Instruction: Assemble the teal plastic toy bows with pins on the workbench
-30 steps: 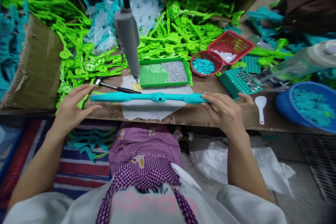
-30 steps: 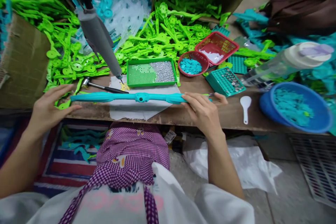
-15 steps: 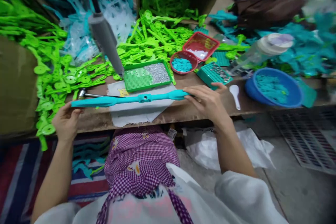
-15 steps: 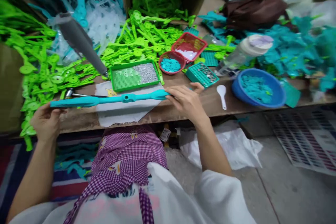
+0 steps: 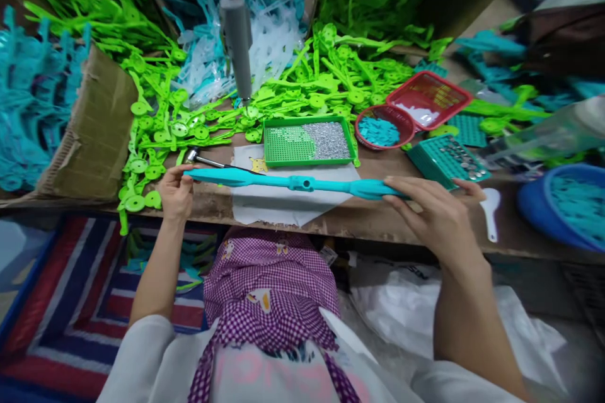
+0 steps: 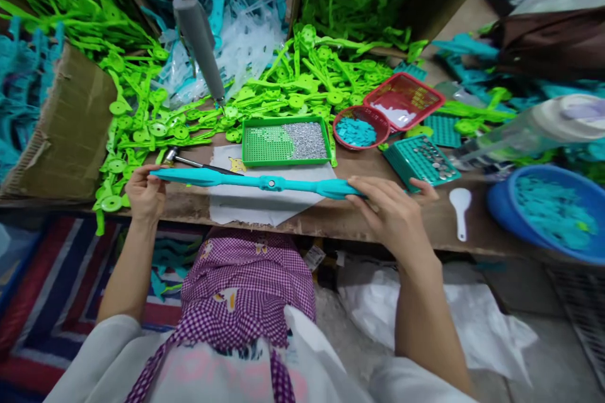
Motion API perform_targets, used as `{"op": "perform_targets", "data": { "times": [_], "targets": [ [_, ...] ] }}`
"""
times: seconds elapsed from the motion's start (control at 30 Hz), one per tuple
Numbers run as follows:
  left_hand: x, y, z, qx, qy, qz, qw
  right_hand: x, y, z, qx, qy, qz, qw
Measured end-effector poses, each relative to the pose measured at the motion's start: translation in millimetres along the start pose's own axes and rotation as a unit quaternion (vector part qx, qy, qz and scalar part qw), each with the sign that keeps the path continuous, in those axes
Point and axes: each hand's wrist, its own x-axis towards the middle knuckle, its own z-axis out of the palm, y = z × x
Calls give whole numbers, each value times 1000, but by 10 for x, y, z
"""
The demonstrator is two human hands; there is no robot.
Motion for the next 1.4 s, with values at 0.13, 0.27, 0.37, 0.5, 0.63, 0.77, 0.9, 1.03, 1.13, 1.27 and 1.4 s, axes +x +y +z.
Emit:
{"op": "perform_targets", "data": {
  "times": [0.13,0.27,0.37,0.5,0.63,0.77,0.9,1.03,1.13,1.27,1.4],
  "targets": [
    [25,31,-34,33,-12,-9,999,-135,206,-32,63,81,66,992],
    [51,60,-4,31,45,5,999,-362,383,9,198,103,145,964],
    [28,97,14,50,39,6,998,-454,398,71,251,83,195,944],
    [-9,134,25,64,49,-8,997,-424,387,120,268,122,217,931],
    [29,113,47,69,83,-3,994,-366,407,156,282,151,214,923],
    [84,90,49,83,91,10,992,-395,469,249,296,131,225,919],
    [113,99,32,40,64,0,997,-441,569,405,320,147,204,914],
    [138,108,25,-29,44,-21,998,-433,590,513,358,177,210,893],
    [141,98,21,-72,43,-34,996,-423,540,517,412,189,215,865],
    [142,37,18,-91,66,-33,993,-440,518,493,453,185,203,848],
    [155,-17,31,-108,83,-8,991,-439,529,405,400,193,187,876]
  ]
}}
